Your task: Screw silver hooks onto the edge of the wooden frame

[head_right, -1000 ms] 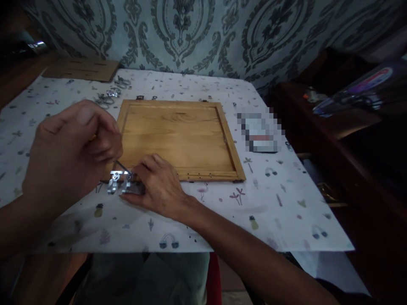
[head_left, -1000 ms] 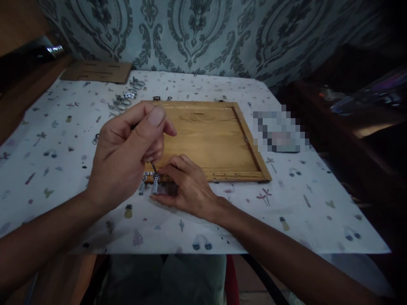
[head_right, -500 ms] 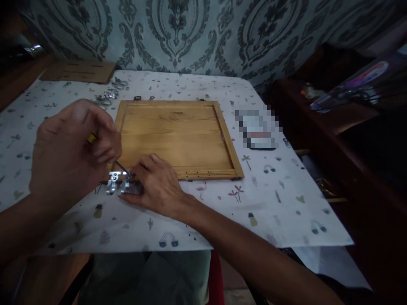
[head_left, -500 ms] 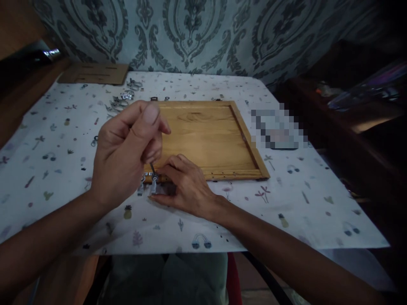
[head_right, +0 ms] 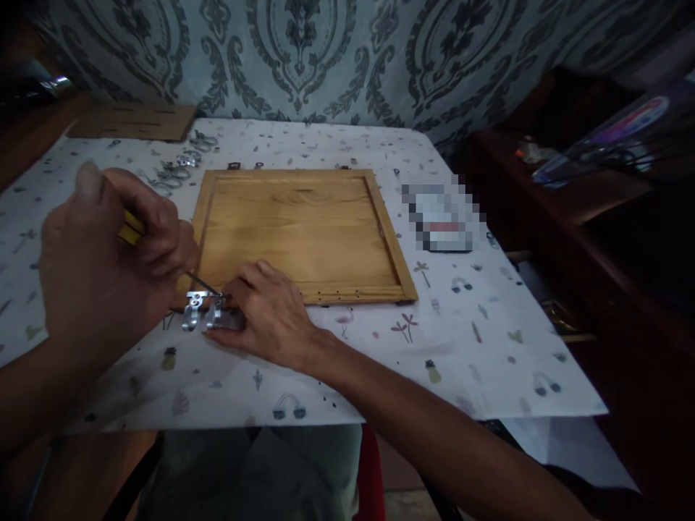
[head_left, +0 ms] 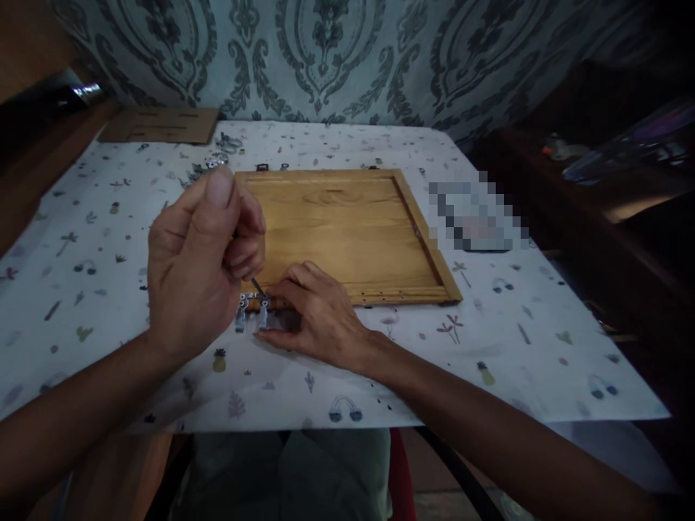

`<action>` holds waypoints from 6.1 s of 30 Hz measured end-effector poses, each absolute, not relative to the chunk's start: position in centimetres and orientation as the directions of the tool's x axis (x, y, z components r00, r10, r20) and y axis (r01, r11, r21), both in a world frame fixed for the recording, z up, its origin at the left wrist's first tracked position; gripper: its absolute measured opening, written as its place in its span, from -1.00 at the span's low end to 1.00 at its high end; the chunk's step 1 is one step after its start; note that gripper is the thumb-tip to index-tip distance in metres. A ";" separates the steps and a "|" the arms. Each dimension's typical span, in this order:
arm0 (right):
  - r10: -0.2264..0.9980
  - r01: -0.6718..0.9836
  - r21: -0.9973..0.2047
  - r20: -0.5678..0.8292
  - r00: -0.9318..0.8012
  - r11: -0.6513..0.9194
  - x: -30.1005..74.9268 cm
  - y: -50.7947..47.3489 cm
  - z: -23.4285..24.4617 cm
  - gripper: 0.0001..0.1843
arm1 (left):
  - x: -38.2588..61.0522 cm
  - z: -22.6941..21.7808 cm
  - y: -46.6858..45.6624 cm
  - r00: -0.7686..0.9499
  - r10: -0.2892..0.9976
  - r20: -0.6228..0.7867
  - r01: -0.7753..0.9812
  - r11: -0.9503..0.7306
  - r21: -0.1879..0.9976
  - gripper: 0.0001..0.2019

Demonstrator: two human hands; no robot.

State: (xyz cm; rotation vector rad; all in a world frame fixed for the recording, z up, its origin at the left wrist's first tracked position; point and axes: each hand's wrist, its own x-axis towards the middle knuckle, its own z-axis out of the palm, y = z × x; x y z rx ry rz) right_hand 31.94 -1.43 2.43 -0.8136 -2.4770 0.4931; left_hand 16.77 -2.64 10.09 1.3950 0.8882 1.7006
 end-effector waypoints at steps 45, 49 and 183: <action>0.625 0.432 -0.491 0.347 -0.700 0.756 31.9 -1.4 2.3 -0.47 | 16.8 10.6 -2.7 0.073 0.942 0.328 -0.219 -0.306 0.927 -0.58; 0.627 0.443 -0.478 0.352 -0.695 0.759 32.0 -1.4 2.2 -0.46 | 17.0 10.7 -2.5 -0.030 0.947 0.319 -0.207 -0.318 0.925 -0.70; 0.634 0.462 -0.479 0.302 -0.712 0.747 31.4 -1.2 2.5 -0.42 | 18.2 11.6 -3.3 -0.222 0.917 0.332 -0.165 -0.371 0.914 -0.37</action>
